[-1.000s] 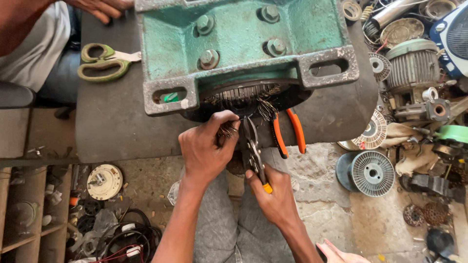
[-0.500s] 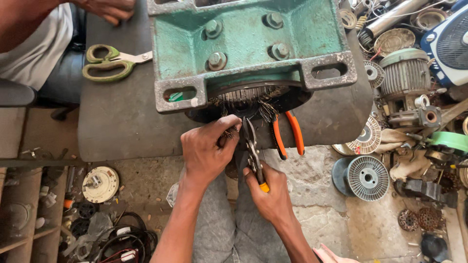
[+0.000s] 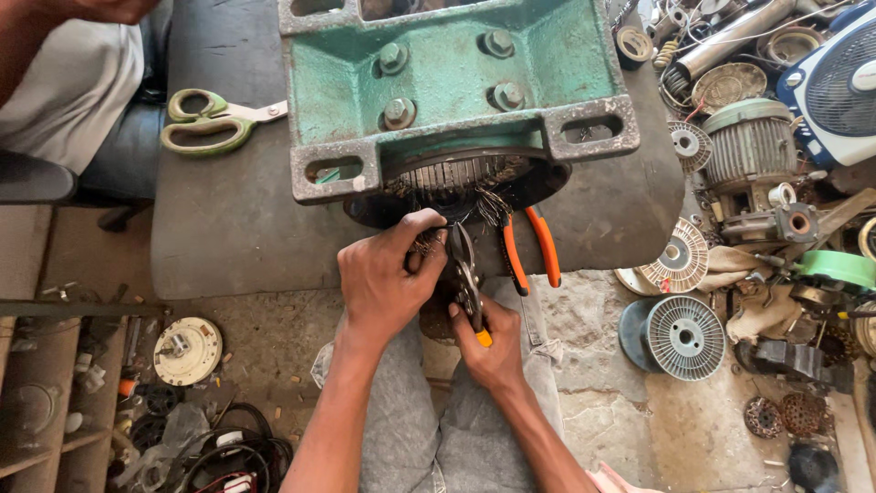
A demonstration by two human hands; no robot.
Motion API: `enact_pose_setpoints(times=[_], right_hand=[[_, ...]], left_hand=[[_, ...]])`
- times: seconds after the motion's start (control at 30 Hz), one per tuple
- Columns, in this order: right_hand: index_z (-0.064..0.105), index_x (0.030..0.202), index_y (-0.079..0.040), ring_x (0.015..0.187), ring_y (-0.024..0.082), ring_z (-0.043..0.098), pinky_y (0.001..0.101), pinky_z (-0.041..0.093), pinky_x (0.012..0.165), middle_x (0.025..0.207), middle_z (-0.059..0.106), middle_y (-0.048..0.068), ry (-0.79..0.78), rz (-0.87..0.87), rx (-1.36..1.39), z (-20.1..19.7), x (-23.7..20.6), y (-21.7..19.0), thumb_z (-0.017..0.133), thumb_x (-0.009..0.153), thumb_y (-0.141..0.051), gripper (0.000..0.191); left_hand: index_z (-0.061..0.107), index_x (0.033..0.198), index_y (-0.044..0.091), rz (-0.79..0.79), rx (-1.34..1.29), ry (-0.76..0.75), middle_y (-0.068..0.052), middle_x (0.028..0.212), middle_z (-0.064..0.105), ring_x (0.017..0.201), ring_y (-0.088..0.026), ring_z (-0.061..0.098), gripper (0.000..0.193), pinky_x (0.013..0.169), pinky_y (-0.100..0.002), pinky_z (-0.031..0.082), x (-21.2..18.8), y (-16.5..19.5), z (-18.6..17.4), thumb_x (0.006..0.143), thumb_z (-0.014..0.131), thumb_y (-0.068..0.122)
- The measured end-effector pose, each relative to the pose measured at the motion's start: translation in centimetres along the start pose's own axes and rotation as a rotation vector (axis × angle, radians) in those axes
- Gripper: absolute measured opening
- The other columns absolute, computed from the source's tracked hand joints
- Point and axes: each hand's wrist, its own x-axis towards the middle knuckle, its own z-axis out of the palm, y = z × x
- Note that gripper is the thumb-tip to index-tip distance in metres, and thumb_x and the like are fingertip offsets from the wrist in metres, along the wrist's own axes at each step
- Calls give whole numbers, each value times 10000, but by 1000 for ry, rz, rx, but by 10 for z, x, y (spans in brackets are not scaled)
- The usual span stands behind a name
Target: The person uses pliers to pull and remove copper wire strands from the slots of a motor rotor held in a vise. The removed wire pieces are placed on the workbench. A second person is visible nearby but not directly involved in the task.
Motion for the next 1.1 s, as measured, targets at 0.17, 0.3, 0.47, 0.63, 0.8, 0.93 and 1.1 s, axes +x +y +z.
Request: enact_pose_setpoints(times=[0.17, 0.3, 0.47, 0.63, 0.8, 0.93, 1.1], right_hand=[[634, 764, -14, 455, 107, 484, 318, 372, 454, 515, 507, 28, 7, -16, 46, -5, -4, -4, 676, 894, -151, 194], [647, 754, -13, 434, 108, 483, 329, 374, 439, 503, 510, 37, -18, -41, 29, -16, -18, -13, 694, 891, -150, 200], [664, 756, 2, 483, 127, 588, 331, 434, 456, 536, 621, 58, -99, 189, -1, -21, -20, -27, 723, 893, -204, 255], [694, 796, 0, 528, 131, 726, 317, 519, 491, 570, 715, 63, -116, 296, -20, -29, -6, -39, 685, 895, -286, 302], [688, 790, 44, 544, 202, 605, 358, 439, 523, 580, 657, 135, 3, 254, -81, -34, -9, -39, 647, 956, -352, 431], [738, 860, 5, 581, 149, 693, 331, 513, 535, 620, 729, 95, -56, 308, 97, -29, -34, -36, 632, 909, -386, 408], [724, 841, 28, 544, 171, 646, 346, 488, 522, 605, 699, 115, -187, 313, 55, -37, -49, -27, 631, 916, -369, 414]], left_hand=[[659, 1050, 172, 46, 19, 44, -31, 728, 665, 618, -241, 674, 186, 556, -377, 491, -1, 1, 2, 899, 760, 212], [674, 957, 184, -24, 52, -24, -24, 618, 625, 545, -248, 656, 152, 510, -397, 473, 3, -1, 2, 878, 787, 248], [670, 975, 177, 31, 50, -1, -26, 666, 647, 589, -274, 667, 137, 521, -411, 476, 2, -3, 4, 873, 750, 222], [665, 982, 181, -2, 43, -14, -42, 680, 655, 596, -289, 663, 133, 536, -425, 484, 0, -3, 6, 877, 742, 205], [659, 1002, 179, -36, 55, -10, -43, 714, 689, 616, -285, 685, 161, 546, -426, 497, 1, 1, 6, 869, 746, 204], [673, 1101, 185, -12, 37, 53, -48, 795, 729, 674, -281, 713, 231, 565, -410, 516, 3, 2, 5, 881, 741, 193], [678, 1113, 217, -25, 72, 29, -37, 785, 737, 649, -254, 724, 211, 540, -383, 514, 2, 2, 5, 913, 744, 199]])
